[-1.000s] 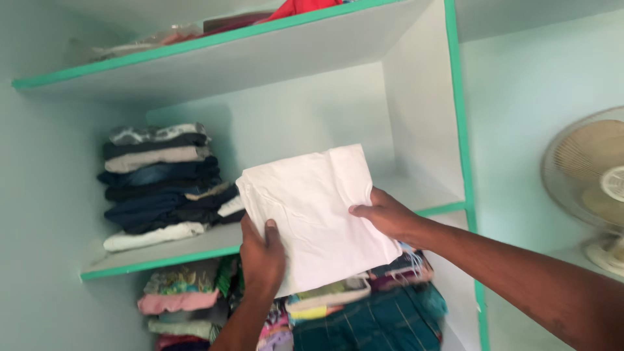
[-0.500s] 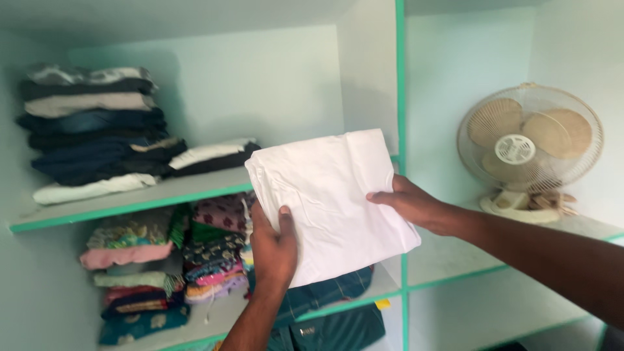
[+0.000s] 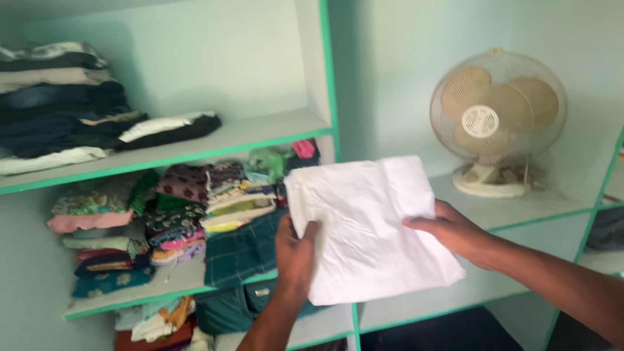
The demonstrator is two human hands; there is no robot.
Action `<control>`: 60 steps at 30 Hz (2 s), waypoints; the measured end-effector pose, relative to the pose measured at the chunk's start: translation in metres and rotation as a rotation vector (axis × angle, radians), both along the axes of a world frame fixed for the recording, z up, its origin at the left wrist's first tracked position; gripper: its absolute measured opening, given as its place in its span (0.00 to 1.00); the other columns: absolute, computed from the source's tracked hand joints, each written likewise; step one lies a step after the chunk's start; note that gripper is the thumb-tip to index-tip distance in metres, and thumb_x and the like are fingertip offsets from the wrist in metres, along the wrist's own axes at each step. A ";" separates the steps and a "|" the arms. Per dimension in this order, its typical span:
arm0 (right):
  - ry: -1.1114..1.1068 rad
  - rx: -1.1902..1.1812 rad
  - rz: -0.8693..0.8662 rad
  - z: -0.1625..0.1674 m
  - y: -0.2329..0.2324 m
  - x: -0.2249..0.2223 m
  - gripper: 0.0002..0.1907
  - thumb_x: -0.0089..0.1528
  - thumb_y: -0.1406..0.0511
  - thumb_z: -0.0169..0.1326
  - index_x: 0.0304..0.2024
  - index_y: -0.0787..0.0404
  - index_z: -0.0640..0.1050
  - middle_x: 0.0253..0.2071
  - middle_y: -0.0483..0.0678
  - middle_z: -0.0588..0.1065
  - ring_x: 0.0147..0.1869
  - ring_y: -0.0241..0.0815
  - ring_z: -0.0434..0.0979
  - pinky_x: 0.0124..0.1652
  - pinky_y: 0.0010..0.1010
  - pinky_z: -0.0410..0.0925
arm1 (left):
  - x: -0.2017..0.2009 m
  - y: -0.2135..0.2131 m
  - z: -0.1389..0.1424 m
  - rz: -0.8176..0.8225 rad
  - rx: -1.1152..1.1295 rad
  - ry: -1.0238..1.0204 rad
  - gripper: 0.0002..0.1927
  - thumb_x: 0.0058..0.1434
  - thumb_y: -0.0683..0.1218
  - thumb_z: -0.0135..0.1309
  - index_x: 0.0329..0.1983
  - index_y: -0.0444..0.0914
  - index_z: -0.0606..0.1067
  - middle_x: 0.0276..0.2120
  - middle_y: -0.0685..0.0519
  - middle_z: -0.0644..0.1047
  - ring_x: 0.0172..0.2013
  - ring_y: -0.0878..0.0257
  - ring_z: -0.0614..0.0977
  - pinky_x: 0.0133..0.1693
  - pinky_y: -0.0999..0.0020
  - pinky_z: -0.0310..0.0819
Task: The person lifts stacks of folded clothes from a bedroom shelf compartment and places them onto a plastic chair, then picks the stacks back up and returns them to the shelf, repeating the transfer between the shelf and the chair.
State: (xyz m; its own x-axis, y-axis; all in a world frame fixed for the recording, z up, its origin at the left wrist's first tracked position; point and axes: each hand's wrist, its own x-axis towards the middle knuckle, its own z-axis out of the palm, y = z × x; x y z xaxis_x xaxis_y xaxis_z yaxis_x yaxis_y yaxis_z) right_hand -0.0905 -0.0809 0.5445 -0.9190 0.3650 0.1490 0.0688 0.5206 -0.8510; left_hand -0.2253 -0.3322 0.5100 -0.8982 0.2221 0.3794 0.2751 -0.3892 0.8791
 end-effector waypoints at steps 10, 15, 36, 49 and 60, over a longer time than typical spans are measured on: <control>0.035 -0.151 -0.145 -0.120 0.126 0.102 0.23 0.62 0.59 0.58 0.56 0.65 0.78 0.47 0.51 0.82 0.47 0.42 0.82 0.49 0.37 0.74 | 0.102 0.116 -0.122 -0.107 -0.122 -0.141 0.28 0.56 0.43 0.64 0.57 0.31 0.69 0.45 0.39 0.83 0.40 0.55 0.86 0.44 0.62 0.83; 0.002 -0.144 -0.227 -0.126 0.143 0.149 0.21 0.62 0.62 0.58 0.56 0.64 0.78 0.45 0.49 0.82 0.45 0.42 0.83 0.46 0.37 0.75 | 0.140 0.149 -0.141 -0.243 -0.145 -0.183 0.31 0.55 0.44 0.65 0.59 0.33 0.66 0.45 0.43 0.83 0.41 0.59 0.86 0.43 0.67 0.82; -0.261 0.157 -0.428 -0.264 0.151 0.294 0.37 0.57 0.59 0.64 0.65 0.62 0.66 0.57 0.54 0.75 0.56 0.46 0.78 0.52 0.40 0.72 | 0.270 0.155 -0.311 -0.347 -0.325 -0.412 0.22 0.56 0.47 0.64 0.51 0.32 0.76 0.43 0.47 0.84 0.42 0.61 0.85 0.45 0.66 0.77; 0.003 0.022 -0.181 -0.408 0.224 0.295 0.38 0.59 0.59 0.62 0.67 0.63 0.63 0.57 0.56 0.76 0.59 0.47 0.78 0.55 0.37 0.69 | 0.308 0.224 -0.411 0.170 -0.800 -0.495 0.38 0.53 0.55 0.67 0.62 0.36 0.67 0.54 0.44 0.79 0.53 0.49 0.82 0.55 0.57 0.73; 0.049 0.177 -0.215 -0.447 0.225 0.313 0.41 0.59 0.65 0.58 0.71 0.63 0.56 0.70 0.62 0.59 0.72 0.59 0.62 0.65 0.46 0.60 | 0.366 0.228 -0.399 0.286 -0.939 -0.346 0.50 0.52 0.50 0.66 0.73 0.39 0.50 0.70 0.40 0.59 0.64 0.43 0.70 0.60 0.52 0.68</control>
State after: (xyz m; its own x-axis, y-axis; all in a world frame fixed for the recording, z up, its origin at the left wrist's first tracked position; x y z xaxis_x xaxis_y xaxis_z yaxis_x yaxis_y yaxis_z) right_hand 0.2225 0.1442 0.0973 -0.8133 0.5152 0.2705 0.1547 0.6396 -0.7530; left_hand 0.1405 -0.1044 0.1112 -0.9906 0.0568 -0.1245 -0.0754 0.5323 0.8432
